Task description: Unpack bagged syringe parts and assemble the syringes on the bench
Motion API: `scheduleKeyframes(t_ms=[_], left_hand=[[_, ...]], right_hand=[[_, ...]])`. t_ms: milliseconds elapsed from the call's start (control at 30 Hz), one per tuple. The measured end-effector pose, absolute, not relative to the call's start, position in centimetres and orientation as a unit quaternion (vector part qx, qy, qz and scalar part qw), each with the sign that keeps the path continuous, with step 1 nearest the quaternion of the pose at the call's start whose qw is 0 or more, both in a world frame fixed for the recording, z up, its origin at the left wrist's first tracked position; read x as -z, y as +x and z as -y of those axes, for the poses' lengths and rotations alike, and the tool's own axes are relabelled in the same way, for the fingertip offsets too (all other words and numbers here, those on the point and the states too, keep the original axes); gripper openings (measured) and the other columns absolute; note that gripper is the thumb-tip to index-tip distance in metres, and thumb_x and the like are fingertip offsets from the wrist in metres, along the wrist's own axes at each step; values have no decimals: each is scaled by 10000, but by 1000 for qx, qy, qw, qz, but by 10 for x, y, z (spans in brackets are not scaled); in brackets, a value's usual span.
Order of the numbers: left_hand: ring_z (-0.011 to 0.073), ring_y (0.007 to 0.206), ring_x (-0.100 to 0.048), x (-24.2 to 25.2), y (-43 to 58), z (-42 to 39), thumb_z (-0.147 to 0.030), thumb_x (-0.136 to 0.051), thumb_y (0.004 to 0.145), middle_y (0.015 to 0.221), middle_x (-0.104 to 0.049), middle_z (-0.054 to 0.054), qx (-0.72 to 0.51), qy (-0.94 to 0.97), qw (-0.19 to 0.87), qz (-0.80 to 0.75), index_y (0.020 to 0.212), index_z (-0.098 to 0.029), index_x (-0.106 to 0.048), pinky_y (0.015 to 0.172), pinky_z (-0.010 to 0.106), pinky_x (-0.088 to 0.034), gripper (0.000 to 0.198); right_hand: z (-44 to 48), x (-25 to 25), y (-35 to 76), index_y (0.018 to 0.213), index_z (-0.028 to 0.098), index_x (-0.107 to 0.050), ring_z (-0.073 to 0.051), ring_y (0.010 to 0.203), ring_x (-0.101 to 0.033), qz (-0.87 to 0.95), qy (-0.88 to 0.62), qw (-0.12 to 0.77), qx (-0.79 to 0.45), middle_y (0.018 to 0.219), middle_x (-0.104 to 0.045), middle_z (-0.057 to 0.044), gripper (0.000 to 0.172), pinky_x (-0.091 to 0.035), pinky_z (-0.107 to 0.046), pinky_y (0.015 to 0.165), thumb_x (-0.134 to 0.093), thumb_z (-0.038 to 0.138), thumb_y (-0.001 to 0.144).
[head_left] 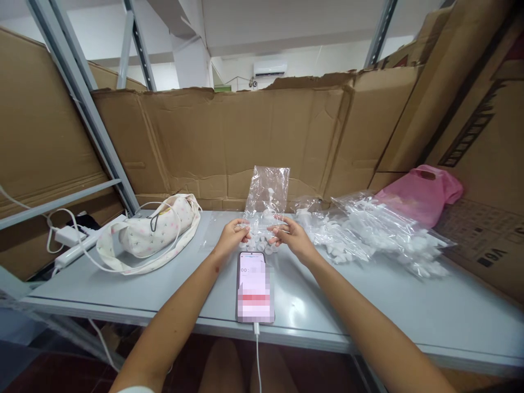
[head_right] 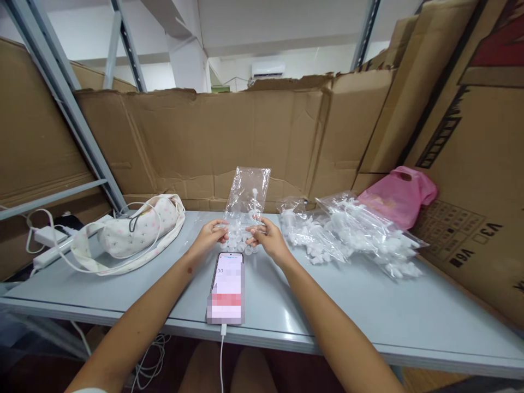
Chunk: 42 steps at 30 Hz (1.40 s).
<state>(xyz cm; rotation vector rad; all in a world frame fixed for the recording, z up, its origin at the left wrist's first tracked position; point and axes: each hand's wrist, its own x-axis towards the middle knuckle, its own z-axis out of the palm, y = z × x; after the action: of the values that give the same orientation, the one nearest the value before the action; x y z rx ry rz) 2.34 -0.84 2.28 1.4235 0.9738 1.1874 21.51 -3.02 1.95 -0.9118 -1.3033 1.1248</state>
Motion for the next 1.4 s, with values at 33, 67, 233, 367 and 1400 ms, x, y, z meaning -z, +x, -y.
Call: scheduleKeyframes(t_ms=[33,67,233,367,1400], left_hand=[[82,528,-543,-23,23,8,-317,-646,718,613,-603,-4,-495,588,498,-402,950,-143,-546,562,207,-426,306],[87,544,-555,-24,22,8,-337,-645,717,640,-611,2,-502,584,496,-402,945,-150,-543,578,215,-438,312],[93,577,-569,-24,18,4,-374,-629,722,686,-593,-2,-530,573,484,-394,902,-162,-548,615,235,-464,290],[87,552,-533,-20,20,-1,-294,-643,691,616,-548,-25,-542,601,435,-395,831,-156,-553,578,222,-445,215],[302,980,-591,-36,-59,-11,-148,-580,626,1039,-628,145,-60,633,92,-766,1213,-189,-422,724,334,-430,608]], right_hand=[[30,-19,215,1162,181,-464,-154,564,-650,560,-385,561,-473,918,-667,-72,574,-505,-286,513,-683,374,668],[30,-19,216,1172,180,-462,-150,556,-645,566,-382,559,-470,925,-667,-75,587,-501,-286,508,-682,385,667],[31,-18,215,1206,195,-461,-143,557,-641,593,-368,543,-467,970,-671,-92,603,-495,-283,502,-673,393,676],[32,-18,212,1221,204,-462,-141,560,-641,598,-363,539,-469,1023,-662,-109,587,-499,-289,509,-658,377,696],[20,-11,225,1088,196,-515,-162,600,-644,586,-449,563,-372,844,-644,-41,417,-521,-334,592,-599,392,729]])
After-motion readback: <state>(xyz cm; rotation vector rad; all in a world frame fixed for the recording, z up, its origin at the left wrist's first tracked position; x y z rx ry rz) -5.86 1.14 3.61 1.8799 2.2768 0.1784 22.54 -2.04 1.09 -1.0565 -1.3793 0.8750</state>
